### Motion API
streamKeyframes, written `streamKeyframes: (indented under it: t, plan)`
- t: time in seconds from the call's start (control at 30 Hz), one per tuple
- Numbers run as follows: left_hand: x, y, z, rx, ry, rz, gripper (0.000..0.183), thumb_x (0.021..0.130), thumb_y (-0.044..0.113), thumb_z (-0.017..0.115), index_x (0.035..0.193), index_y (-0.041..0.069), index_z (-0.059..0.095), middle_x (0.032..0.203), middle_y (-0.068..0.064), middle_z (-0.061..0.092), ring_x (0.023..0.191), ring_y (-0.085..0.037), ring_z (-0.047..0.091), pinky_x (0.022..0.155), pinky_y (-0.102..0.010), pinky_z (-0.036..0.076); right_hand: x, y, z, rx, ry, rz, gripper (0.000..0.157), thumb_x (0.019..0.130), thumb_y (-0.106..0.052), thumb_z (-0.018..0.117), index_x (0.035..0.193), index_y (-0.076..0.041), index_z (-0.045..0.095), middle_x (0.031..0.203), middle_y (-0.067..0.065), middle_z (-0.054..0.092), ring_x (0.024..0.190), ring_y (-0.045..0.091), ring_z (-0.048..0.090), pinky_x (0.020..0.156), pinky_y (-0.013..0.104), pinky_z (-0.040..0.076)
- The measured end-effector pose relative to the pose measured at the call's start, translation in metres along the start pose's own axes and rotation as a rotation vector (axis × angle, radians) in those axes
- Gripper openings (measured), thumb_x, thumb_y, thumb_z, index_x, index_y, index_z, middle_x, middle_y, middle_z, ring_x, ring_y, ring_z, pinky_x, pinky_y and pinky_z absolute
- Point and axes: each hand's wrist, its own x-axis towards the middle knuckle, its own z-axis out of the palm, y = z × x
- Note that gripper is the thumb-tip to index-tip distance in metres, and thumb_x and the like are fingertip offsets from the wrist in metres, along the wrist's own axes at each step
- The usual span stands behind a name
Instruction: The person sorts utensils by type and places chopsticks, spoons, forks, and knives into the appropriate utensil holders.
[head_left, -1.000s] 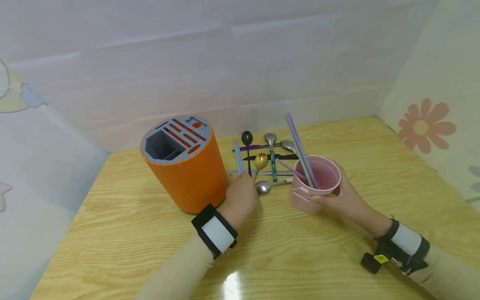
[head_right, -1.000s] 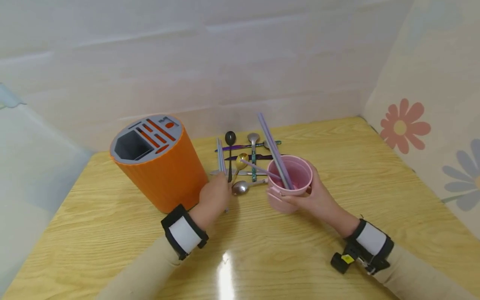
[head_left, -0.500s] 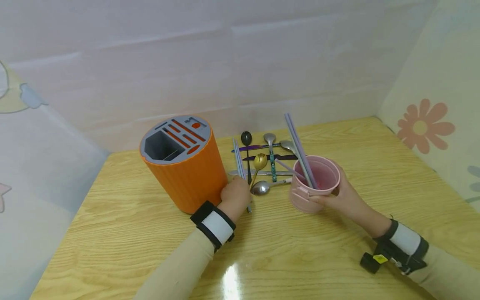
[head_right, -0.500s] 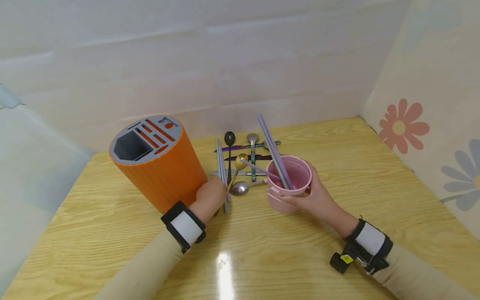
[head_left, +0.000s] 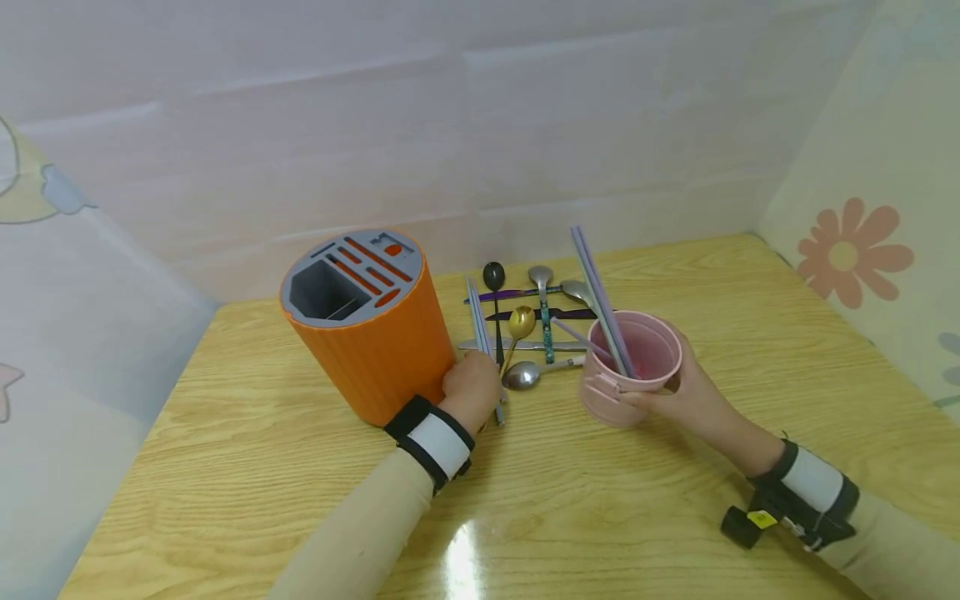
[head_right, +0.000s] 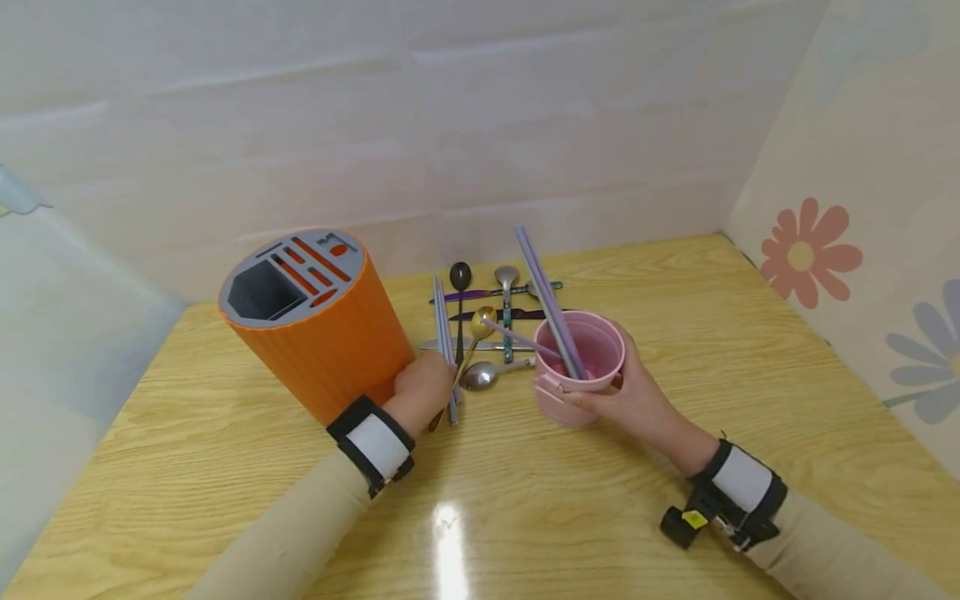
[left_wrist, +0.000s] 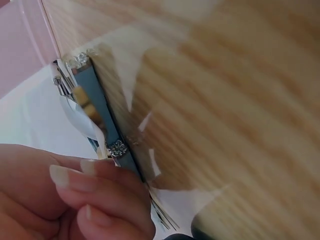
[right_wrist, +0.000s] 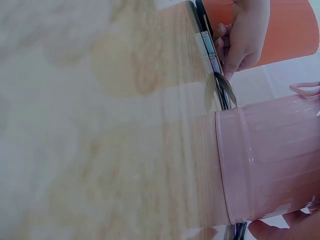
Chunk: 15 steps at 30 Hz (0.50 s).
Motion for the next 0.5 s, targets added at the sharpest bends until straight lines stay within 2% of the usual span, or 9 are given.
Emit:
streamKeyframes:
  t: [0.1, 0.37, 0.5]
  plan:
    - [0.0015, 0.0011, 0.0005, 0.008, -0.003, -0.003, 0.029, 0.098, 0.024, 0.06, 0.09, -0.003, 0.065, 0.066, -0.007, 0.058, 0.057, -0.016, 0.057, 0.048, -0.027, 0.045, 0.0005, 0.0002, 0.0001, 0.005, 0.005, -0.008, 0.096, 0.077, 0.013, 0.073, 0.152, -0.008, 0.016, 0.139, 0.006, 0.034, 0.123, 0.015, 0.038, 0.094, 0.014, 0.04]
    - [0.0044, 0.0013, -0.0008, 0.014, -0.065, -0.016, 0.019, 0.096, 0.008, 0.058, 0.083, -0.002, 0.067, 0.069, -0.007, 0.058, 0.055, -0.015, 0.052, 0.045, -0.026, 0.041, 0.0021, -0.0004, 0.0002, 0.058, -0.012, -0.035, 0.094, 0.076, 0.015, 0.071, 0.151, -0.01, 0.02, 0.141, 0.01, 0.035, 0.124, 0.022, 0.037, 0.095, 0.017, 0.04]
    - [0.0054, -0.0021, -0.0003, -0.03, -0.116, -0.009, 0.024, 0.098, 0.01, 0.053, 0.079, -0.001, 0.063, 0.065, -0.006, 0.051, 0.051, -0.015, 0.046, 0.043, -0.024, 0.038, 0.0031, 0.0002, 0.0004, 0.082, -0.018, -0.051, 0.092, 0.075, 0.017, 0.07, 0.15, -0.009, 0.023, 0.141, 0.012, 0.036, 0.125, 0.023, 0.037, 0.096, 0.018, 0.041]
